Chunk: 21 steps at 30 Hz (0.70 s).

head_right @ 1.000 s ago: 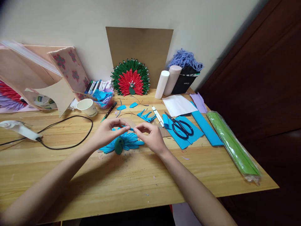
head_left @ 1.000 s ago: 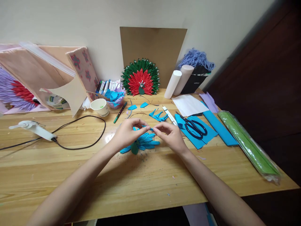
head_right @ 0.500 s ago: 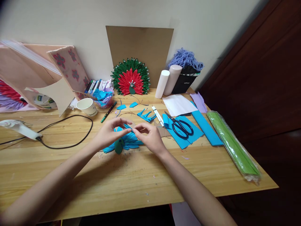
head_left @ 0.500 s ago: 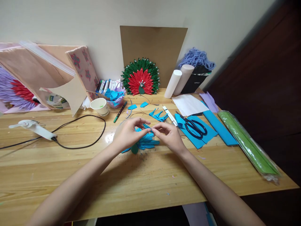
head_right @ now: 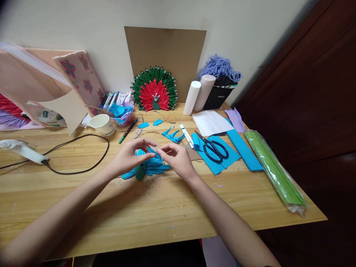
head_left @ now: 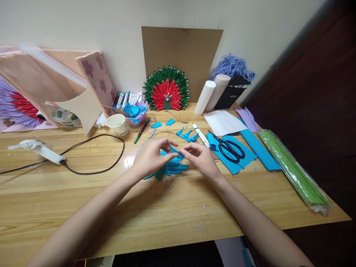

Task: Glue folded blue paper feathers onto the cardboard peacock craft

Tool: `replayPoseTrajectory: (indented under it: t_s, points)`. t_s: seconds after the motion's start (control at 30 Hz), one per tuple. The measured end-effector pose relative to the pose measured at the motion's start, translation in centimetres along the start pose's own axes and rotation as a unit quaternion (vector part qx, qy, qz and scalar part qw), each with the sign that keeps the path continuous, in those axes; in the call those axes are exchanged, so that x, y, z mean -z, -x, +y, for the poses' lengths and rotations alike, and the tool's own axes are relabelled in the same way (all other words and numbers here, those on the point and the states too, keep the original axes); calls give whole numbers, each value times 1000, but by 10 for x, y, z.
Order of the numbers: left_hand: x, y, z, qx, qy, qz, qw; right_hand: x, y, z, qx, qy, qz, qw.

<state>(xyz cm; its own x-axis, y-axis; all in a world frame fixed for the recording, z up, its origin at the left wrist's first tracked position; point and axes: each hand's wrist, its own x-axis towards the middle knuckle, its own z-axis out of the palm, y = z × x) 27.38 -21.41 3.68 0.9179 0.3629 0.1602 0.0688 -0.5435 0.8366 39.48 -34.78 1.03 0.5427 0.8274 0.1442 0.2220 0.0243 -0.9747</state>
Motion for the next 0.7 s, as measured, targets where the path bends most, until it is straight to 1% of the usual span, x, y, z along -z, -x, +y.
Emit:
replayPoseTrajectory:
  t_s: [0.2, 0.4, 0.7]
  points:
    - [0, 0, 1, -9, -7, -1, 1000, -1, 1, 1, -3, 18, -18, 1000]
    - [2, 1, -4, -14, -37, -7, 999, 0, -2, -1, -31, -16, -25, 999]
    - [5, 0, -6, -14, -48, -11, 999, 1, -3, 0, -72, -59, -51, 994]
